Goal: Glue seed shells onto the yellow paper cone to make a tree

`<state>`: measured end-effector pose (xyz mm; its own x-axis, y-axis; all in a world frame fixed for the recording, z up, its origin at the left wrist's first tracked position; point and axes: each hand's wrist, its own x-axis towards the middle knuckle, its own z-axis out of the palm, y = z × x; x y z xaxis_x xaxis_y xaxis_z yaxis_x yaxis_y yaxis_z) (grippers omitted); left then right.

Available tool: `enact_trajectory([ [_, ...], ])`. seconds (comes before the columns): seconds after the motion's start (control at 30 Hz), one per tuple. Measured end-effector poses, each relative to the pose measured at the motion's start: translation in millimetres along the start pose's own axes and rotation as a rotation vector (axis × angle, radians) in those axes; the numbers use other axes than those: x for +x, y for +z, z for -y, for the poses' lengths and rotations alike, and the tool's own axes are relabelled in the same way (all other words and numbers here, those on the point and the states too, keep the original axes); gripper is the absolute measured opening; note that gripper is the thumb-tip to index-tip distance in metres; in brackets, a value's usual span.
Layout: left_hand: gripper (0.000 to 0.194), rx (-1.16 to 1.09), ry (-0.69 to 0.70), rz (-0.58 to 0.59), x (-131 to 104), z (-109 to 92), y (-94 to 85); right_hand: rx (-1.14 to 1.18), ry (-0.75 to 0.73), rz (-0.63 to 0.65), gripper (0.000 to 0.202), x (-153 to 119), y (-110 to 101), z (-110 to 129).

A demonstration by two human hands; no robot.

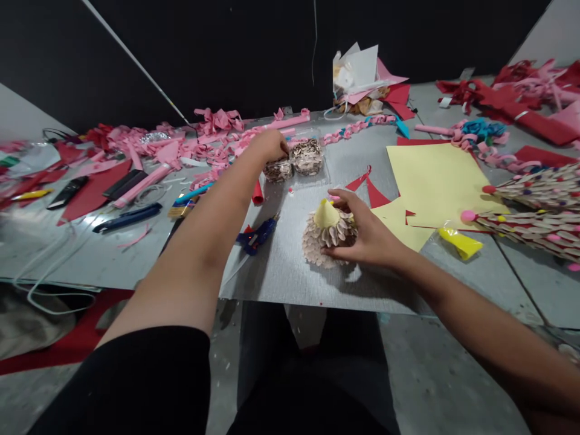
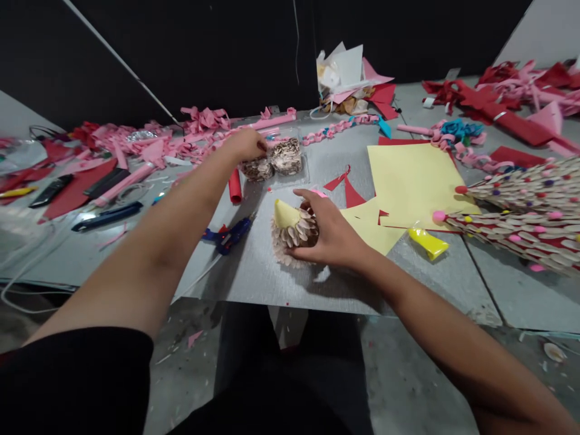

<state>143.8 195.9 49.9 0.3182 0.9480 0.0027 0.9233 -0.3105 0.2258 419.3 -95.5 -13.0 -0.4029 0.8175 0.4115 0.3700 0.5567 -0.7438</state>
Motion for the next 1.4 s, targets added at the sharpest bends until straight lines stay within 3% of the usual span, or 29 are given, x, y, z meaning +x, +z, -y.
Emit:
enact_trajectory([
  [0.27, 0.026, -0.081, 0.014, -0.122, -11, 1, -7.0, 0.016, 0.005, 0.003, 0.107, 2, 0, -1],
  [0.4, 0.013, -0.184, 0.02, -0.193, -34, -3, -13.9, 0.022, 0.006, 0.01, 0.107, 2, -1, -1],
  [0.57, 0.022, -0.352, 0.093, -0.385, -76, -8, -13.3, 0.032, 0.003, 0.012, 0.108, 2, -2, 0],
  [0.63, 0.016, -0.396, 0.12, -0.482, -106, -12, -10.0, 0.024, 0.012, 0.013, 0.107, 2, -2, 1],
  [0.73, 0.01, -0.432, 0.258, -0.613, -177, -29, -5.1, 0.015, 0.003, 0.01, 0.107, 2, -1, 0],
  [0.8, 0.003, -0.433, 0.377, -0.697, -236, -52, -2.9, 0.012, -0.005, 0.003, 0.108, 2, -1, -1],
  [0.87, 0.01, -0.393, 0.359, -0.774, -289, -78, 0.9, 0.005, -0.011, 0.0, 0.109, 2, -1, 0],
  [0.97, 0.017, -0.316, 0.375, -0.852, -337, -110, 17.6, -0.004, -0.022, 0.006, 0.111, 2, 0, 2],
  [1.03, 0.022, -0.297, 0.4, -0.906, -344, -123, 37.2, 0.002, -0.015, 0.012, 0.112, 1, 0, 4],
  [1.2, 0.03, -0.378, 0.382, -1.002, -326, -136, 87.1, 0.003, -0.003, 0.015, 0.112, -3, 1, 8],
  [1.3, 0.029, -0.39, 0.393, -1.038, -322, -141, 99.4, -0.021, -0.023, 0.022, 0.112, -5, 0, 9],
  [1.4, 0.026, -0.359, 0.382, -1.064, -323, -146, 100.2, -0.023, -0.043, 0.015, 0.109, -5, 0, 8],
])
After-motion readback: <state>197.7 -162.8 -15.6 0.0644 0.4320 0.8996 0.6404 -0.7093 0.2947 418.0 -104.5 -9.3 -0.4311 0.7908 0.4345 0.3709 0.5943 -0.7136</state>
